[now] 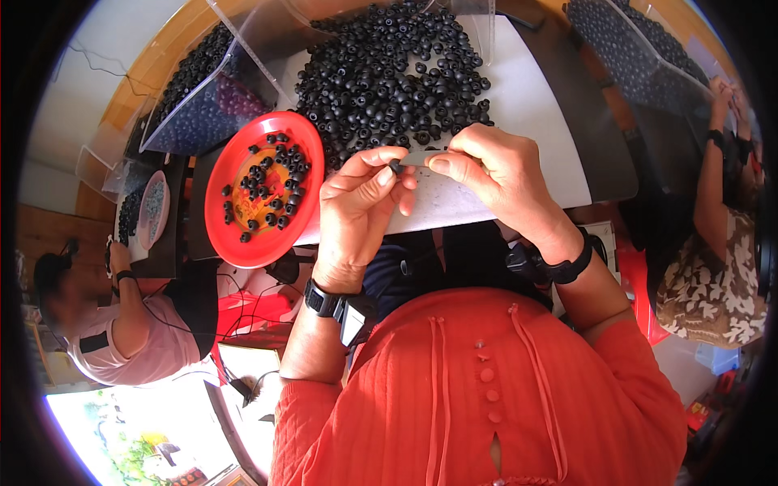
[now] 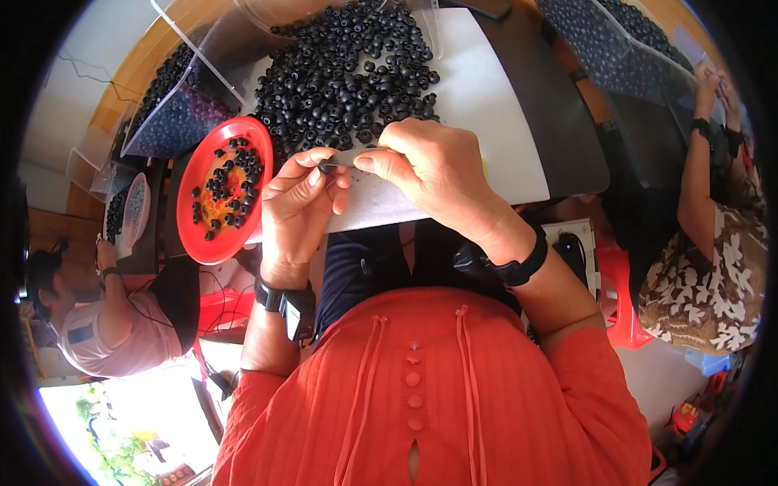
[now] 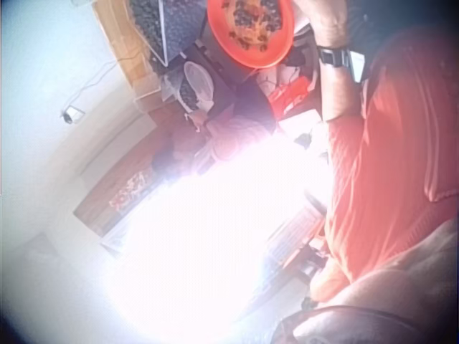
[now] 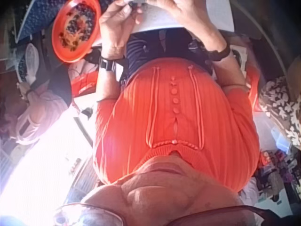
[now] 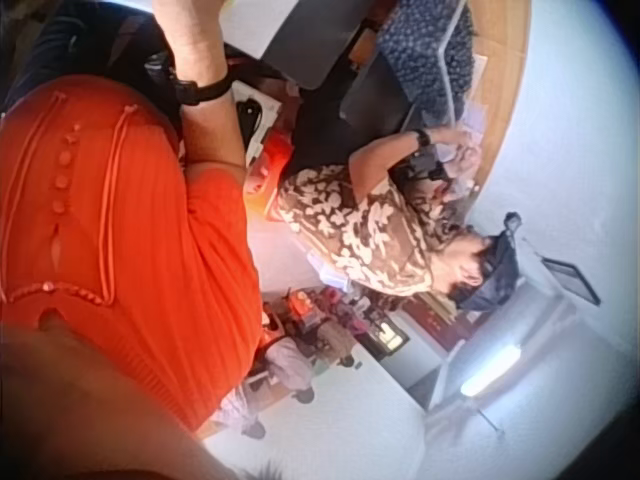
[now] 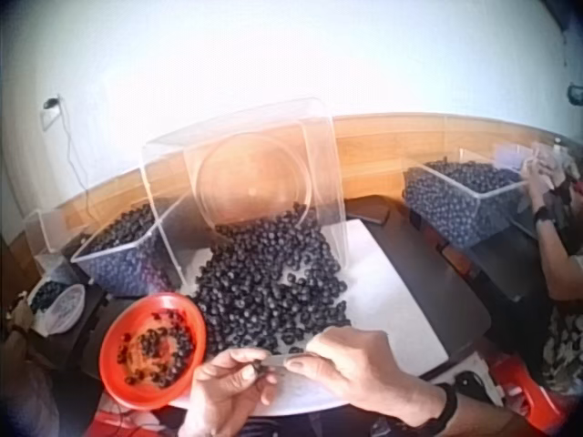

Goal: Sorting and stemming large black berries at a shared work table.

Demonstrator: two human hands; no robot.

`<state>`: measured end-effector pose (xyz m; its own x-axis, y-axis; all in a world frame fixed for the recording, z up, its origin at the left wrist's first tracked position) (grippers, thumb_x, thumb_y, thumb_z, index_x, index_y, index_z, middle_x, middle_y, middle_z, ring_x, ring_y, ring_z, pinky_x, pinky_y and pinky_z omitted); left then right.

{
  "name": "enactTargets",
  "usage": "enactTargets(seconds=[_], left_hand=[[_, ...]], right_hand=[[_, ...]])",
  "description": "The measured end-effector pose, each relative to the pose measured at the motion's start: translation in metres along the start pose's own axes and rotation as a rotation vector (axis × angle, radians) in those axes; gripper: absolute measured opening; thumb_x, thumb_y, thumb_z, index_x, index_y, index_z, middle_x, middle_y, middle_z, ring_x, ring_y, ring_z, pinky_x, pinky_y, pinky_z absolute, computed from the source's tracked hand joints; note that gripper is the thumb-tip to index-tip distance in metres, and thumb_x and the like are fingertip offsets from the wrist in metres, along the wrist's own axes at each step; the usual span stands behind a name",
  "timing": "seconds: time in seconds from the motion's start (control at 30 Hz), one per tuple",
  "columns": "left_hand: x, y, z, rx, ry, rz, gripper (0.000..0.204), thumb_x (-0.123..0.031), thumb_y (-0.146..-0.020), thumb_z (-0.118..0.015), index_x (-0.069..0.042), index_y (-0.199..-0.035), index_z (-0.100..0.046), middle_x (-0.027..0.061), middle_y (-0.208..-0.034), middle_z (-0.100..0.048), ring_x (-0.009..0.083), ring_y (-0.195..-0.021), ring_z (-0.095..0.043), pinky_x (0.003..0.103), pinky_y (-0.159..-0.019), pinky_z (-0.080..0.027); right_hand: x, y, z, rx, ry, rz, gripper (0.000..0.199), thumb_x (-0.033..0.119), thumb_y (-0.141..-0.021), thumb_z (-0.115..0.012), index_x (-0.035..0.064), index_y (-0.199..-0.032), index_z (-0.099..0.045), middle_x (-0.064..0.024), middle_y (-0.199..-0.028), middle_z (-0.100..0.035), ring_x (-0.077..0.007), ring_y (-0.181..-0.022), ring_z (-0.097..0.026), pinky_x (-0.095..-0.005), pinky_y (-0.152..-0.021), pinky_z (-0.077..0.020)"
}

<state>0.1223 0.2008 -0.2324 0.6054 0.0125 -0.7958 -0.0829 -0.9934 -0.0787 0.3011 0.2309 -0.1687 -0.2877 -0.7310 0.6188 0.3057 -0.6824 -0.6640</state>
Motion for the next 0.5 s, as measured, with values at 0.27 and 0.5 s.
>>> enactTargets(seconds=[0.27, 0.5], left_hand=[[0.0003, 0.0, -0.0015, -0.004, -0.015, -0.018, 0.028, -0.002, -0.105, -0.061, 0.006, -0.131, -0.068, 0.0164, -0.106, -0.072, 0.0224, -0.086, -0.067, 0.034, -0.075, -0.055], [0.0006, 0.0004, -0.0013, -0.01, -0.065, -0.014, 0.031, -0.002, -0.106, -0.059, 0.008, -0.134, -0.066, 0.0151, -0.105, -0.071, 0.0226, -0.09, -0.066, 0.033, -0.075, -0.054]], right_hand=[[-0.0051, -0.0007, -0.0027, 0.037, 0.035, -0.1, 0.038, 0.027, -0.093, -0.083, 0.0064, -0.072, -0.059, -0.0109, -0.056, -0.051, -0.0282, -0.049, -0.053, -0.0416, -0.048, -0.0402], [-0.0022, -0.0005, -0.0048, 0.041, 0.081, -0.054, 0.04, 0.029, -0.093, -0.082, 0.0075, -0.07, -0.057, -0.0108, -0.056, -0.052, -0.0299, -0.049, -0.055, -0.0421, -0.048, -0.0404]])
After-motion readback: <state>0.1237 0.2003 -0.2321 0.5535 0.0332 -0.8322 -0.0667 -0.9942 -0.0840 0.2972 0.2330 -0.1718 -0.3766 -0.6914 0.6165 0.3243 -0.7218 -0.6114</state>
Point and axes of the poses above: each hand's wrist, its own y-axis away from the middle knuckle, its own z-axis out of the back of the hand, x = y × z, the point moved 9 cm from there along -y, towards the middle knuckle
